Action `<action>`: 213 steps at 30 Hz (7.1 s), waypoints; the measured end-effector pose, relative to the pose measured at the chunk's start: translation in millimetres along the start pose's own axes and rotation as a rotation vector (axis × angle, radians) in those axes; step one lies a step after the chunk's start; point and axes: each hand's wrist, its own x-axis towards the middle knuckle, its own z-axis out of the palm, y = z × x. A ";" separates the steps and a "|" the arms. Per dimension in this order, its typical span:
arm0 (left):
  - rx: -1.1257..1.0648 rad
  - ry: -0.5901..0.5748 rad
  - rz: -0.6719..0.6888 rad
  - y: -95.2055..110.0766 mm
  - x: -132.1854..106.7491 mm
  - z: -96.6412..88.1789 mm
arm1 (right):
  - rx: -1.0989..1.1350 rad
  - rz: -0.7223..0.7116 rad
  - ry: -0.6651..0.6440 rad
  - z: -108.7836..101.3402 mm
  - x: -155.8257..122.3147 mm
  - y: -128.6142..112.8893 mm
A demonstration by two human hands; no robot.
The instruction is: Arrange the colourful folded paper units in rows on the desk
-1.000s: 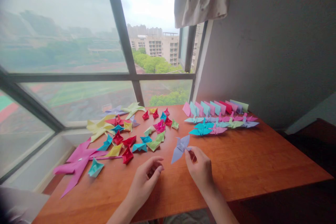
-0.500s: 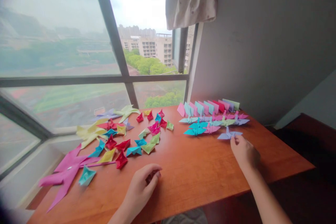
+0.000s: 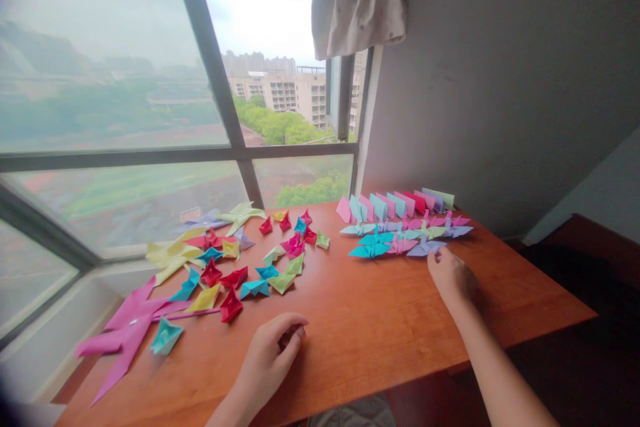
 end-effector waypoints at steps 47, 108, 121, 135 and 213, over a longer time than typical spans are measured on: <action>-0.146 0.130 -0.073 9.0 12.0 -64.4 | 0.489 -0.351 -0.137 3.2 -105.1 -119.0; 0.380 0.487 0.116 35.9 41.9 -114.0 | 0.887 -0.482 -0.408 -12.6 -129.2 -111.1; 0.185 0.170 0.204 35.1 1.9 -17.0 | 1.257 -0.353 -0.862 -43.2 -175.4 -148.2; -0.059 0.157 -0.013 15.0 1.2 -25.4 | 1.289 -0.400 -0.876 -40.4 -179.7 -145.4; -0.010 -0.139 -0.072 9.3 -17.0 -5.7 | 0.093 -0.131 0.154 1.3 37.1 90.3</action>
